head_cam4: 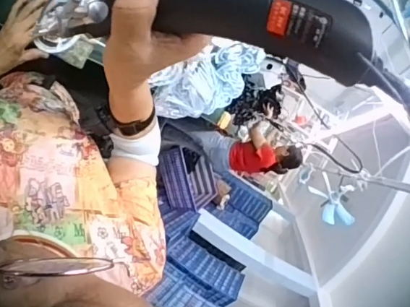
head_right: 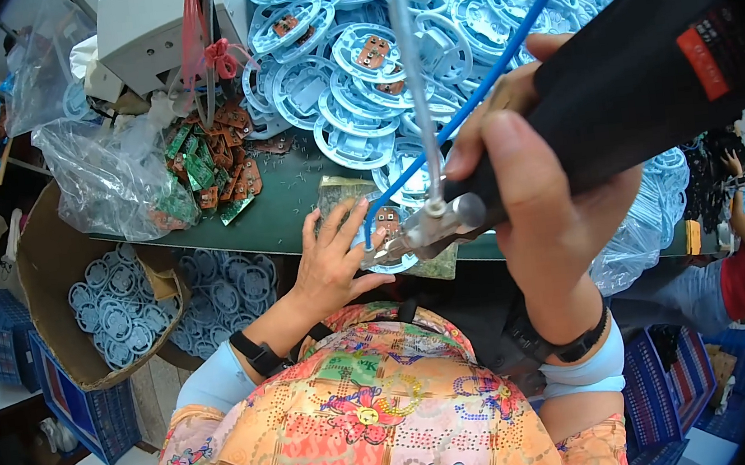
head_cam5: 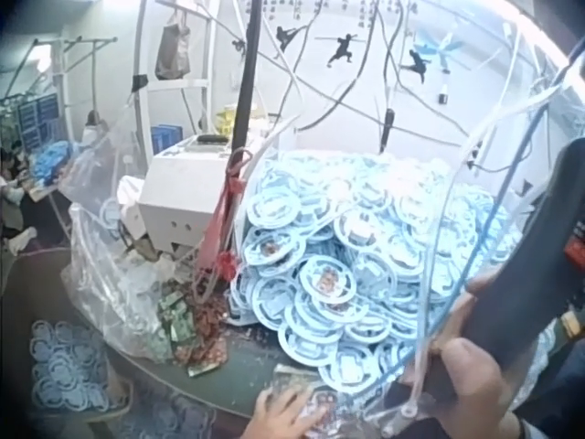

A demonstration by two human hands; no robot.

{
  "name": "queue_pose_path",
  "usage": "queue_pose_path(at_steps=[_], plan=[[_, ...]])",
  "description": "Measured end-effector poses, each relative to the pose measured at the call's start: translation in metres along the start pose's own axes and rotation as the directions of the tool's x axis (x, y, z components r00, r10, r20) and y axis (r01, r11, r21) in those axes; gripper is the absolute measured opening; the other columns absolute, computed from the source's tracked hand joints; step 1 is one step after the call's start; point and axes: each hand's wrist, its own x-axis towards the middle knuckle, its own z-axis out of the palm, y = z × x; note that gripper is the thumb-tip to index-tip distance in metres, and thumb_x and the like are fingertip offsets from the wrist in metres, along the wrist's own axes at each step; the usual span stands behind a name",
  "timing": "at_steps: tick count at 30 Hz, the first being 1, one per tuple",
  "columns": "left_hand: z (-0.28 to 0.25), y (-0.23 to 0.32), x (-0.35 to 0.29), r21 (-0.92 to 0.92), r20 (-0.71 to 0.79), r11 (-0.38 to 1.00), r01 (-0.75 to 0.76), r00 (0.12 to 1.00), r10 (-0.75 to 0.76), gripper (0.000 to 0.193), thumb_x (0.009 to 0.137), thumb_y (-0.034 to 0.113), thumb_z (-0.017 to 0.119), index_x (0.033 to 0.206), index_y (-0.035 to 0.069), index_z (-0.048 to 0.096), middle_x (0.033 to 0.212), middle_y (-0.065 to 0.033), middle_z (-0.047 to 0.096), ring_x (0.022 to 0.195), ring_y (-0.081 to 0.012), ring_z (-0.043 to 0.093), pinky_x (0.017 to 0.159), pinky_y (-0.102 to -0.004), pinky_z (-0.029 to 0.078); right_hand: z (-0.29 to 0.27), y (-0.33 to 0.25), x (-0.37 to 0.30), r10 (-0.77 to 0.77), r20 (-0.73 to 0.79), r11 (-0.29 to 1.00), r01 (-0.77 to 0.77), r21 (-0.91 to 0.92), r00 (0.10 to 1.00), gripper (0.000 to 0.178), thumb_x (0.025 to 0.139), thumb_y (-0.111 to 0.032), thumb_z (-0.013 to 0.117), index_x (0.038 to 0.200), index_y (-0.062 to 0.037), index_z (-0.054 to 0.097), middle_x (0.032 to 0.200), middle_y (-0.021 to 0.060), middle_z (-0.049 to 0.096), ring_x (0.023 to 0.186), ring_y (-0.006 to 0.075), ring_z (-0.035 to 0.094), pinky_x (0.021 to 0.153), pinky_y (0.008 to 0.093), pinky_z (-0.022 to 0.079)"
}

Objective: The recorder is assembling small copper components onto blue circular plastic frames using a pneumatic or electric hand tool.

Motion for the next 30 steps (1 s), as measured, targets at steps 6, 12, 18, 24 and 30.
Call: queue_pose_path(at_steps=[6,12,18,24,30], plan=[[0.002,-0.001,-0.003,0.028,0.023,1.000,0.001,1.000,-0.001,0.070,0.070,0.043,0.081,0.129,0.015,0.059,0.146,-0.0174,0.044,0.133,-0.0341,0.041,0.103,-0.0624,0.028,0.002,0.014,-0.008,-0.025,0.042,0.993,0.020,0.115,0.999,0.044,0.086,-0.005,0.057,0.127,0.0073,0.045,0.084,0.0114,0.055,0.060,0.0187,0.060,0.057,0.0319,0.051],[0.003,-0.002,-0.005,0.024,0.033,1.000,0.012,0.999,-0.013,0.073,0.069,0.043,0.082,0.134,0.020,0.055,0.148,-0.0166,0.042,0.133,-0.0356,0.042,0.104,-0.0621,0.027,0.004,0.019,-0.011,-0.030,0.041,0.994,0.026,0.107,0.999,0.044,0.085,-0.005,0.057,0.126,0.0061,0.045,0.083,0.0112,0.055,0.060,0.0189,0.060,0.056,0.0317,0.052],[0.003,0.000,-0.004,0.010,0.003,1.000,0.001,1.000,-0.001,0.071,0.066,0.038,0.083,0.128,0.014,0.060,0.146,-0.0172,0.044,0.134,-0.0341,0.041,0.104,-0.0635,0.027,-0.003,0.019,-0.017,-0.025,0.063,0.988,0.015,0.154,0.998,0.043,0.084,-0.002,0.059,0.124,0.0048,0.044,0.082,0.0111,0.057,0.062,0.0178,0.060,0.059,0.0292,0.051],[0.005,0.005,-0.006,0.031,-0.010,0.999,0.036,0.999,-0.036,0.069,0.064,0.035,0.085,0.125,0.012,0.061,0.147,-0.0170,0.044,0.136,-0.0339,0.040,0.105,-0.0639,0.026,0.006,0.015,-0.017,0.028,0.145,0.966,-0.064,0.250,0.989,0.044,0.084,0.002,0.059,0.125,0.0076,0.042,0.078,0.0113,0.058,0.062,0.0165,0.060,0.059,0.0293,0.050],[0.008,0.002,0.002,0.115,0.061,0.993,-0.035,0.998,0.028,0.068,0.069,0.039,0.082,0.126,0.009,0.060,0.145,-0.0132,0.048,0.138,-0.0316,0.040,0.109,-0.0616,0.023,-0.016,-0.008,0.003,-0.032,0.044,0.997,0.029,0.075,0.999,0.047,0.085,-0.008,0.053,0.127,0.0097,0.043,0.080,0.0129,0.056,0.059,0.0190,0.058,0.057,0.0306,0.051]])
